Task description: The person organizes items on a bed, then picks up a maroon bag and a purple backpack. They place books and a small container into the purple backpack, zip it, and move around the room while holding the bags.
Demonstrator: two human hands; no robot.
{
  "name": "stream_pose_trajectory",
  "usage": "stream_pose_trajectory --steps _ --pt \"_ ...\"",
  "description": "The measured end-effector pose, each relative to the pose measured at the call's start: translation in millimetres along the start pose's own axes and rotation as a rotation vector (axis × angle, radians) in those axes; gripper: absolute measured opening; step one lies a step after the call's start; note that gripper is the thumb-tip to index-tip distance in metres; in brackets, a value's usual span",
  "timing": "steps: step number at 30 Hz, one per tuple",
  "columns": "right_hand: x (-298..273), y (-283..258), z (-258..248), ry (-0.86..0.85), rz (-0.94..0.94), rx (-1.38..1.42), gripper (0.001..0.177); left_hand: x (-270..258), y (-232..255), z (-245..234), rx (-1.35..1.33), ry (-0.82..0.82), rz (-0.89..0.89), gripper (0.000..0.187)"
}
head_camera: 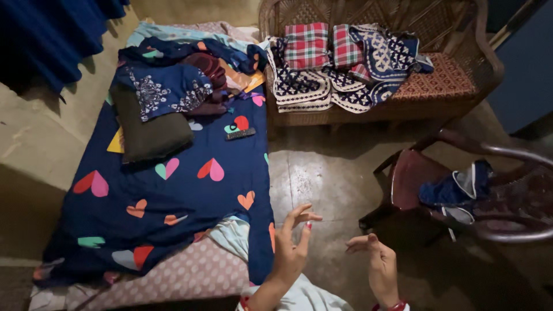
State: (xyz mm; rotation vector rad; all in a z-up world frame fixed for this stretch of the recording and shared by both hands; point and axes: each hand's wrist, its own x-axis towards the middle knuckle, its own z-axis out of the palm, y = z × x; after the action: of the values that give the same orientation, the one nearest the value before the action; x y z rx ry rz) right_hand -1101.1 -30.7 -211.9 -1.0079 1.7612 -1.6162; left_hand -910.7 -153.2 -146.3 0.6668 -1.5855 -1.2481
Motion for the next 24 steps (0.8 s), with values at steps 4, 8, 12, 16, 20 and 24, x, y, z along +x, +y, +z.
stream_pose_trajectory --steps 4,8,12,16,20,24 --pt "34 6 0 -0.086 0.0 0.048 0.061 24 -14 6 -0.028 0.06 -0.201 0.043" --pt "90 9 7 -0.168 0.032 -0.053 0.061 58 -47 1 0.008 0.187 -0.121 0.041" --pt "162 15 24 -0.301 -0.048 -0.04 0.058 102 -91 -14 0.082 0.336 -0.005 0.033" --pt "241 18 51 -0.439 -0.045 -0.005 0.052 157 -116 -27 0.122 0.448 -0.091 0.032" --pt "301 21 76 -0.542 -0.064 0.011 0.048 209 -126 -32 0.142 0.483 -0.114 0.034" --pt "343 25 89 -0.602 -0.08 -0.001 0.046 253 -139 -31 0.151 0.486 -0.227 0.033"
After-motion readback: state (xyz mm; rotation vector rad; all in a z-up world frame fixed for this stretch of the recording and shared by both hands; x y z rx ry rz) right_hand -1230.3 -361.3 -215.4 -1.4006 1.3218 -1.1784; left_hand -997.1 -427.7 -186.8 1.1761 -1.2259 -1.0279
